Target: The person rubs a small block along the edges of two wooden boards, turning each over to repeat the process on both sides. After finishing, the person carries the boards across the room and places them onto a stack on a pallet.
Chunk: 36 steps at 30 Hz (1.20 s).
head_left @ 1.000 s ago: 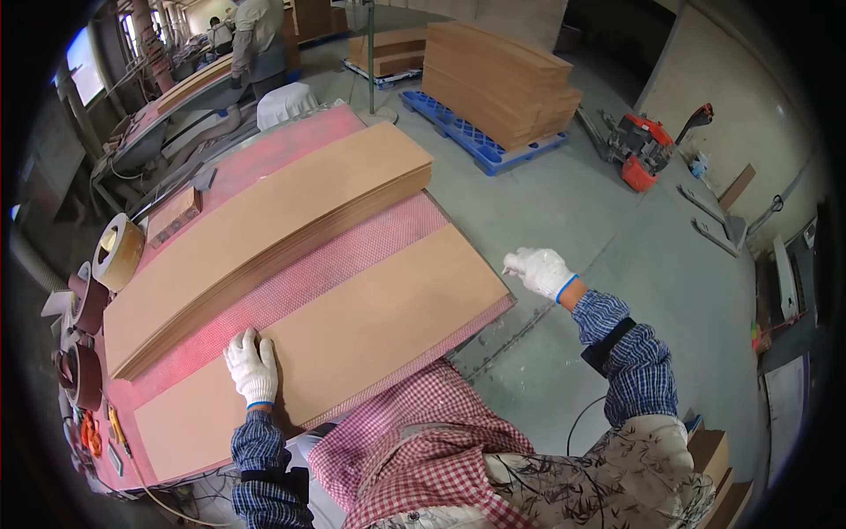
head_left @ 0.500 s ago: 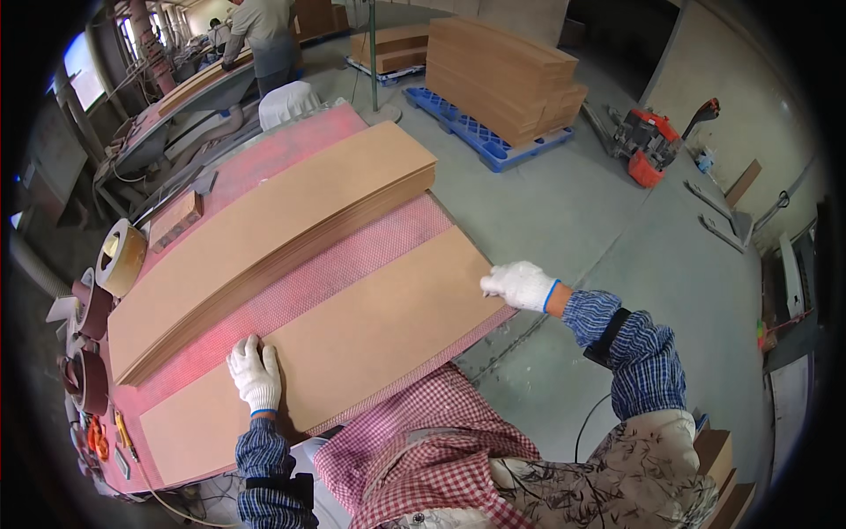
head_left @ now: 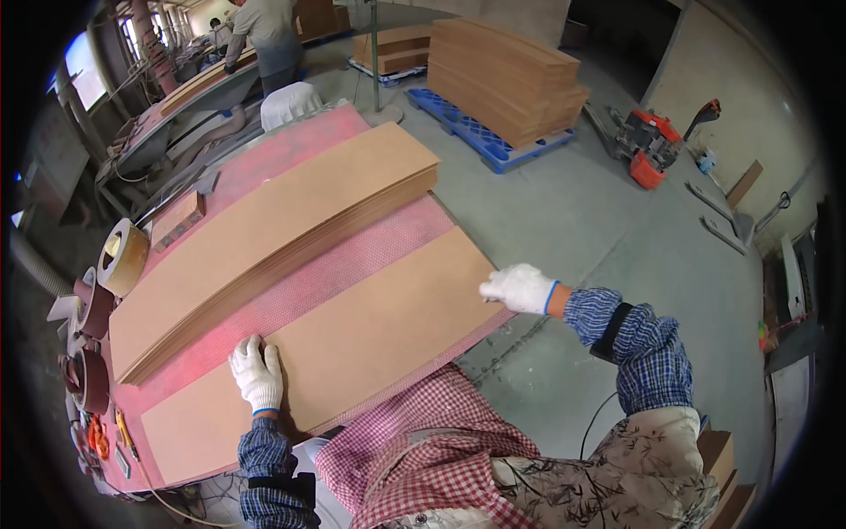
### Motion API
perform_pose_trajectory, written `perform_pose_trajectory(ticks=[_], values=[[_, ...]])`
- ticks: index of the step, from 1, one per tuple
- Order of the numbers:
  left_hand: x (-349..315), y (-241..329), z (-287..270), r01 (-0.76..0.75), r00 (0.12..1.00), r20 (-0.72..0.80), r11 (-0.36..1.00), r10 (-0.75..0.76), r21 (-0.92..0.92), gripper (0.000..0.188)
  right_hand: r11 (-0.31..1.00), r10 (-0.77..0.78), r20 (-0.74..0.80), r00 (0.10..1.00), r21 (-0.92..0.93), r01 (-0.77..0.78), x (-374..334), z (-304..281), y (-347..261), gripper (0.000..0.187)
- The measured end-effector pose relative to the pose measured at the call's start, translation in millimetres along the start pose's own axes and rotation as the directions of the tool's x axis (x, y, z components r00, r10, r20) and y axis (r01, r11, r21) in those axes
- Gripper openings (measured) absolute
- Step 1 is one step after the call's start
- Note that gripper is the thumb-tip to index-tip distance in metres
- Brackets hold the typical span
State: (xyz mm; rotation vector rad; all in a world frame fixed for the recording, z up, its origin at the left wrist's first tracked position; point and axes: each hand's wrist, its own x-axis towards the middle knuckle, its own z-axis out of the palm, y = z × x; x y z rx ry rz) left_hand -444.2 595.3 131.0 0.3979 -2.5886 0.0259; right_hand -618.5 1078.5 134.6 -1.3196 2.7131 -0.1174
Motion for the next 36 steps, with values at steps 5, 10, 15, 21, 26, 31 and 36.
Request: perform_pose_trajectory(ticks=[5, 10, 15, 21, 26, 31, 36], values=[[-0.1, 7.0, -5.3, 0.024, 0.999, 0.046, 0.999, -0.022, -0.047, 0.036, 0.998, -0.06, -0.089, 0.994, 0.023, 0.062, -13.0, 0.1, 14.3, 0.012], [0.1, 5.6, 1.3, 0.036, 0.999, 0.022, 0.998, -0.035, -0.051, 0.036, 0.953, 0.264, -0.067, 0.962, -0.136, -0.271, -54.2, 18.3, 70.5, 0.012], [0.0, 15.7, 1.2, 0.063, 0.996, 0.064, 0.992, -0.057, -0.109, 0.035, 0.644, 0.759, -0.303, 0.577, 0.484, -0.593, -59.2, 19.2, 26.2, 0.022], [-33.7, 28.4, -35.2, 0.06, 0.998, -0.021, 0.987, -0.064, -0.147, 0.032, 0.598, 0.786, -0.295, 0.544, 0.587, -0.546, -33.3, 48.2, -32.6, 0.024], [-70.4, 38.6, -55.7, 0.212, 0.949, -0.161, 0.927, -0.27, -0.309, 0.052, 0.561, 0.802, -0.373, 0.466, 0.739, -0.373, -55.2, 82.2, -25.2, 0.02], [-152.2, -12.0, -101.1, 0.499, 0.753, -0.41, 0.853, -0.515, -0.154, 0.06, 0.531, 0.83, -0.325, 0.453, 0.708, -0.465, -36.4, 88.4, -26.7, 0.026], [-230.8, -39.2, -102.5, 0.813, 0.373, -0.277, 0.455, -0.886, -0.363, 0.069, 0.529, 0.842, -0.372, 0.39, 0.711, -0.464, -16.7, 102.8, -15.6, 0.034]])
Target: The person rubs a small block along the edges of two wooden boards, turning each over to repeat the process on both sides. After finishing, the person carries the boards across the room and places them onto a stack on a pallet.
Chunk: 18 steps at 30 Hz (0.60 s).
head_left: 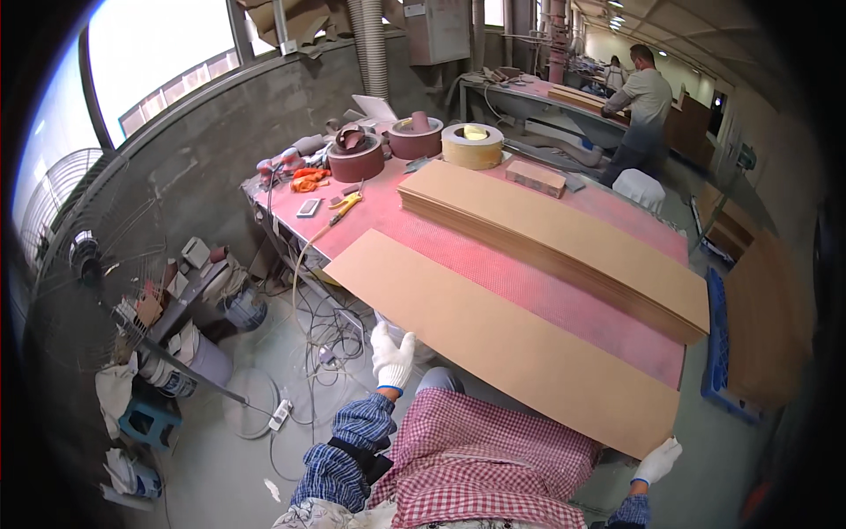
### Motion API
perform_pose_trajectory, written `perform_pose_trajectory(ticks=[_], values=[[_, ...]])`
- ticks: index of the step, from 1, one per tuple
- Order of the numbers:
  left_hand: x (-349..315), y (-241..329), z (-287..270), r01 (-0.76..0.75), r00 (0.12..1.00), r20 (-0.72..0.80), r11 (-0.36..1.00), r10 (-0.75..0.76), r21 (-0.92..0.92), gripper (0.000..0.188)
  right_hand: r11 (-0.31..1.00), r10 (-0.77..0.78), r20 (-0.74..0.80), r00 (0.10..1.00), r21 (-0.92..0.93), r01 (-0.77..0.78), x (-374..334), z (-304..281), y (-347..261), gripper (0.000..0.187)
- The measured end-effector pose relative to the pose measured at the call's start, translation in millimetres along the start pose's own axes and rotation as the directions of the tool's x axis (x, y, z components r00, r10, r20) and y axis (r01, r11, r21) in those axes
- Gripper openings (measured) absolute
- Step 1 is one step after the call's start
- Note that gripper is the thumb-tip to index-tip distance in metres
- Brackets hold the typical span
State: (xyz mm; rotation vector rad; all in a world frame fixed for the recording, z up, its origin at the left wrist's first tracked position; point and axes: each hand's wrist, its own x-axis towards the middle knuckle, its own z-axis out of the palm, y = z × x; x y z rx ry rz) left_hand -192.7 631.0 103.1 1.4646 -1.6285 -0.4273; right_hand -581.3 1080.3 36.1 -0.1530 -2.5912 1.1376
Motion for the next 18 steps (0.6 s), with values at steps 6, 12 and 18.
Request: perform_pose_trajectory(ticks=[6, 12, 18], values=[[0.8, -22.8, 27.5, 0.564, 0.797, 0.539, 0.658, -0.273, -0.5, 0.046, 1.0, 0.018, 0.028, 0.999, 0.018, -0.019, 0.2, -4.8, -15.8, 0.041], [9.3, -1.1, 30.5, 0.618, 0.738, 0.609, 0.654, -0.291, -0.437, 0.038, 0.999, -0.009, -0.085, 0.996, 0.031, 0.011, 3.4, 3.4, 3.8, 0.037], [11.2, 26.3, 13.7, 0.749, 0.623, 0.717, 0.504, -0.313, -0.431, 0.034, 0.99, -0.043, -0.101, 0.994, -0.138, 0.029, -18.9, -28.2, -33.0, 0.032]])
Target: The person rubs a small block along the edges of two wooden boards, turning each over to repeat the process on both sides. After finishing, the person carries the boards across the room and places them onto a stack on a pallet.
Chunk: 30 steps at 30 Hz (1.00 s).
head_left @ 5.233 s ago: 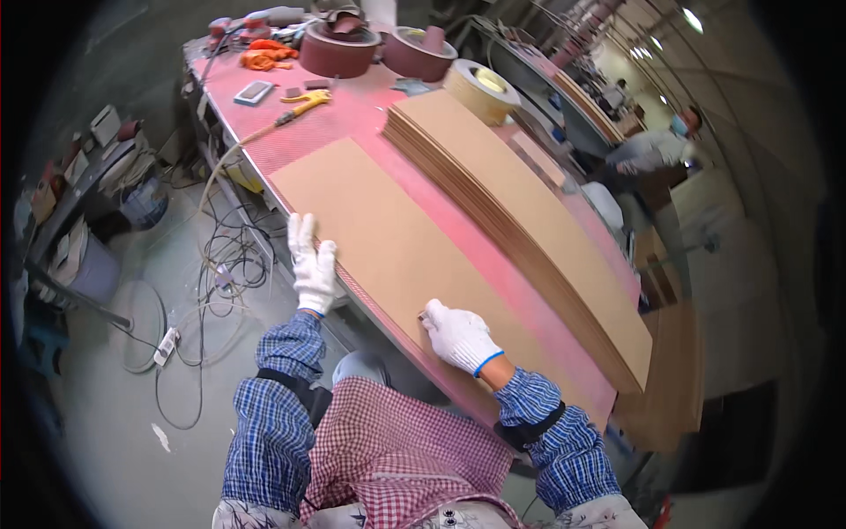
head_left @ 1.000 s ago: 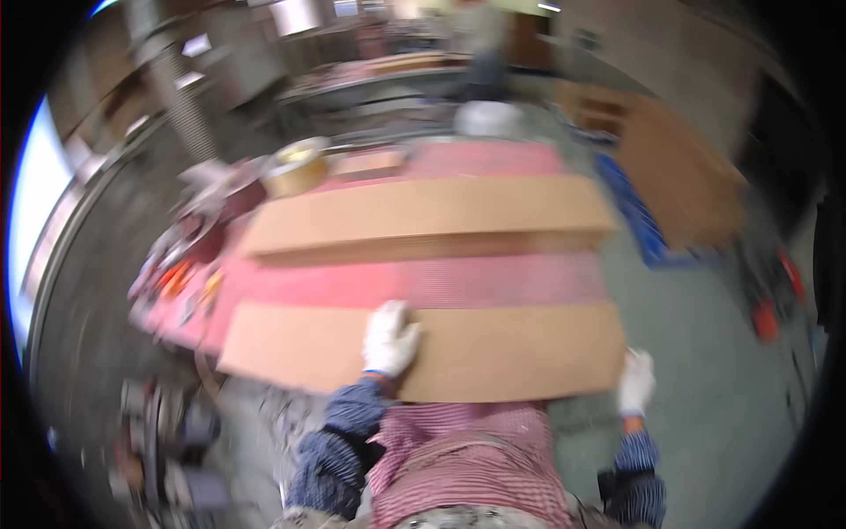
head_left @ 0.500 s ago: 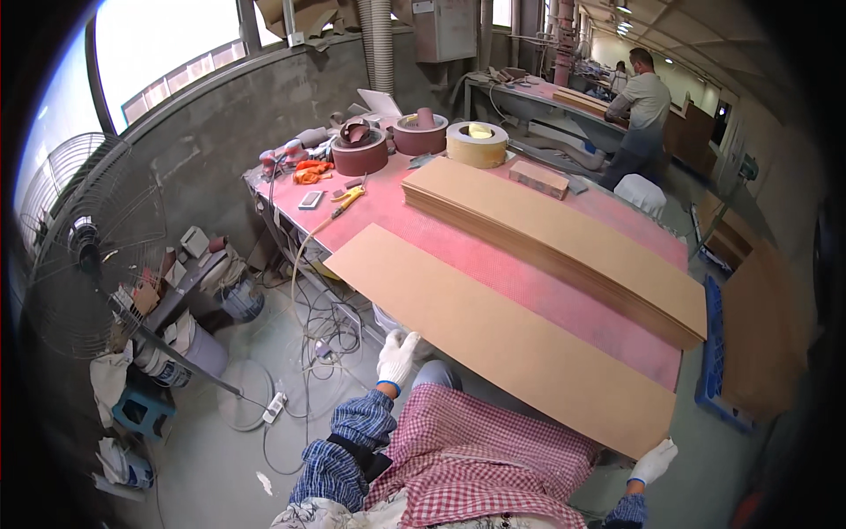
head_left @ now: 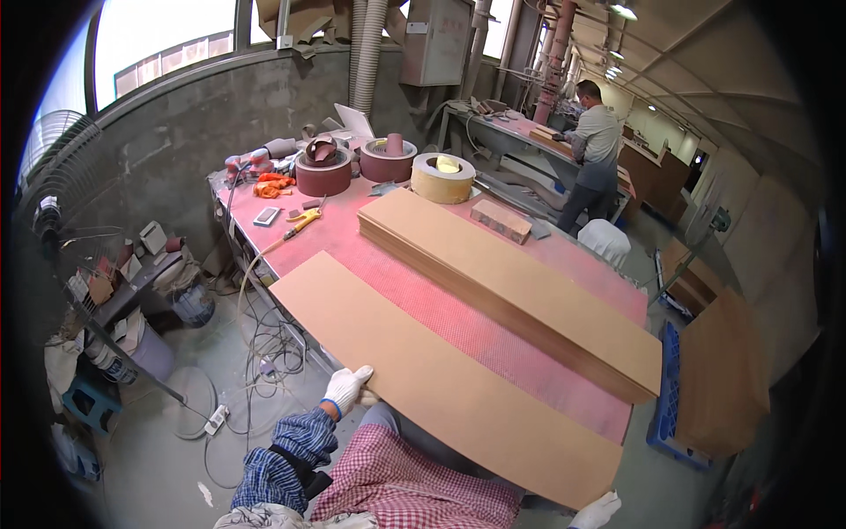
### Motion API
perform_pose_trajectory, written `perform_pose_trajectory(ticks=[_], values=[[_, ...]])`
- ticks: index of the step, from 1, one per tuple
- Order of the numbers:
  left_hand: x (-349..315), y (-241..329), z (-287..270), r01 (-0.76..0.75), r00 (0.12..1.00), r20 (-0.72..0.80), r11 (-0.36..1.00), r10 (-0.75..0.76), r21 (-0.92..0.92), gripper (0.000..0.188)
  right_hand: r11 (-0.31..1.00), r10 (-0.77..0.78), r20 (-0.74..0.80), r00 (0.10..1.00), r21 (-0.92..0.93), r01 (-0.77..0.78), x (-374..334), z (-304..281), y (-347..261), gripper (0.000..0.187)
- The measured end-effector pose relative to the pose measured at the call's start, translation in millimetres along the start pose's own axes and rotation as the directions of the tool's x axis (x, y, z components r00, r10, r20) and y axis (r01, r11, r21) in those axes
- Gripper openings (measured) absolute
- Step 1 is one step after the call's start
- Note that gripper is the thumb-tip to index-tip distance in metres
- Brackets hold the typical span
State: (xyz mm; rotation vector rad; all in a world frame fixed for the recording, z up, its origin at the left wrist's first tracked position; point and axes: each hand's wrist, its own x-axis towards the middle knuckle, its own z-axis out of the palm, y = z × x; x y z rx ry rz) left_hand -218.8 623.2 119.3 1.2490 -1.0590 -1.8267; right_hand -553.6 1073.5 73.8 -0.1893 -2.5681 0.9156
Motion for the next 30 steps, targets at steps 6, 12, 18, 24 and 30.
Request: perform_pose_trajectory(ticks=[6, 12, 18, 24, 30], values=[[-4.1, 5.6, -3.0, 0.133, 0.991, 0.029, 0.991, -0.132, -0.012, 0.036, 0.996, 0.065, -0.006, 0.998, -0.059, -0.066, 0.9, -8.4, -4.4, 0.039], [10.4, 10.2, -12.4, 0.336, 0.939, 0.096, 0.94, -0.33, -0.052, 0.036, 0.989, 0.129, 0.109, 0.986, -0.084, -0.12, 9.9, -0.5, 17.7, 0.043], [-25.0, 66.9, 16.2, 0.305, 0.952, 0.031, 0.952, -0.304, -0.03, 0.034, 0.979, 0.196, 0.37, 0.908, -0.123, -0.162, 39.5, -45.2, -35.0, 0.046], [-26.8, 101.8, 48.4, 0.127, 0.986, 0.126, 0.978, -0.107, -0.163, 0.034, 0.984, 0.148, 0.455, 0.878, -0.152, -0.087, 78.0, -52.5, -37.3, 0.047], [6.6, 151.6, 98.6, 0.152, 0.96, 0.265, 0.967, -0.095, -0.204, 0.038, 0.96, 0.27, 0.285, 0.92, -0.01, -0.279, 97.2, -75.6, -133.1, 0.053]])
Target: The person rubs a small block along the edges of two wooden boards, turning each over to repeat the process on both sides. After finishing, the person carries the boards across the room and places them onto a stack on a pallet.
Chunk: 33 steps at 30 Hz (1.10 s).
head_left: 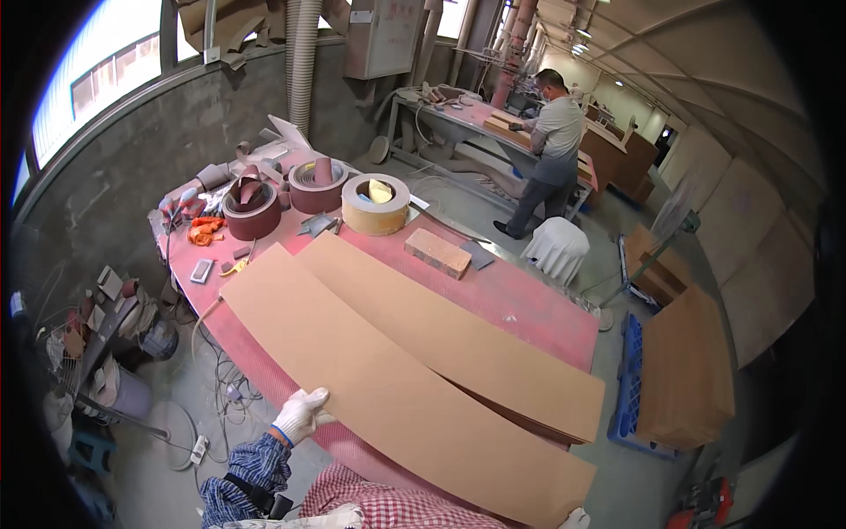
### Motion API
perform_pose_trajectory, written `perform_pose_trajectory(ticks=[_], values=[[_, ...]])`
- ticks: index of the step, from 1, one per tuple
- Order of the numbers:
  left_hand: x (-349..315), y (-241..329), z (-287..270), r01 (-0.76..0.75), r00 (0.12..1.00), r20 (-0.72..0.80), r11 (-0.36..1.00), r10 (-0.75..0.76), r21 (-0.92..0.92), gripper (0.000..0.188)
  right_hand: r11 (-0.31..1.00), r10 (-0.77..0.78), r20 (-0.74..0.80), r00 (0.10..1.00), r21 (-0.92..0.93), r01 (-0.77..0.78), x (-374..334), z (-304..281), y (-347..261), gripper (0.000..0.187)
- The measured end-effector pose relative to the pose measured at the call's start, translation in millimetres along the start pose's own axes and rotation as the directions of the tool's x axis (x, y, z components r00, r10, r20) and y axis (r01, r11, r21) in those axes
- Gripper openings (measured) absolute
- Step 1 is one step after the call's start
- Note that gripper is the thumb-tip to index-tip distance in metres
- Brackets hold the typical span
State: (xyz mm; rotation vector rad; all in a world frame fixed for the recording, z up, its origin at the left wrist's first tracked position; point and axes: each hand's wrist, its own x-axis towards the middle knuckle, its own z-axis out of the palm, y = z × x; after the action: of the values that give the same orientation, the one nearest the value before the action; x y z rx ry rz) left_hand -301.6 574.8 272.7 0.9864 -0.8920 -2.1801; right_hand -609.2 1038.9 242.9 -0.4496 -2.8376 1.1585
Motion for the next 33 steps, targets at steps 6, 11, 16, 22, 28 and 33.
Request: perform_pose_trajectory(ticks=[6, 11, 16, 22, 28, 33], values=[[87.1, -1.0, 5.4, 0.052, 0.997, 0.054, 0.998, -0.05, -0.033, 0.026, 0.915, -0.163, -0.095, 0.982, 0.357, 0.186, 63.2, 35.3, 13.6, 0.019], [127.1, -8.1, 24.8, 0.039, 0.998, 0.049, 0.998, -0.036, -0.058, 0.032, 0.982, -0.077, -0.087, 0.993, 0.165, 0.091, 99.0, 48.5, -52.6, 0.023], [170.1, -13.8, 45.4, 0.08, 0.997, 0.011, 0.997, -0.08, -0.016, 0.031, 0.993, -0.041, -0.02, 0.999, 0.11, 0.043, 142.7, 80.5, -84.6, 0.025], [212.1, -8.4, 49.2, 0.169, 0.983, -0.114, 0.96, -0.146, 0.224, 0.027, 0.99, -0.115, 0.063, 0.991, 0.092, 0.108, 179.2, 122.4, -95.7, 0.026], [201.5, 26.8, 71.4, 0.28, 0.959, -0.19, 0.816, -0.211, 0.506, 0.036, 0.968, -0.235, 0.089, 0.968, 0.115, 0.225, 191.4, 151.9, -96.5, 0.027], [206.5, 20.8, 104.8, 0.33, 0.942, -0.258, 0.73, -0.214, 0.599, 0.039, 0.829, -0.381, -0.235, 0.894, 0.341, 0.443, 186.3, 107.3, -84.2, 0.029]])
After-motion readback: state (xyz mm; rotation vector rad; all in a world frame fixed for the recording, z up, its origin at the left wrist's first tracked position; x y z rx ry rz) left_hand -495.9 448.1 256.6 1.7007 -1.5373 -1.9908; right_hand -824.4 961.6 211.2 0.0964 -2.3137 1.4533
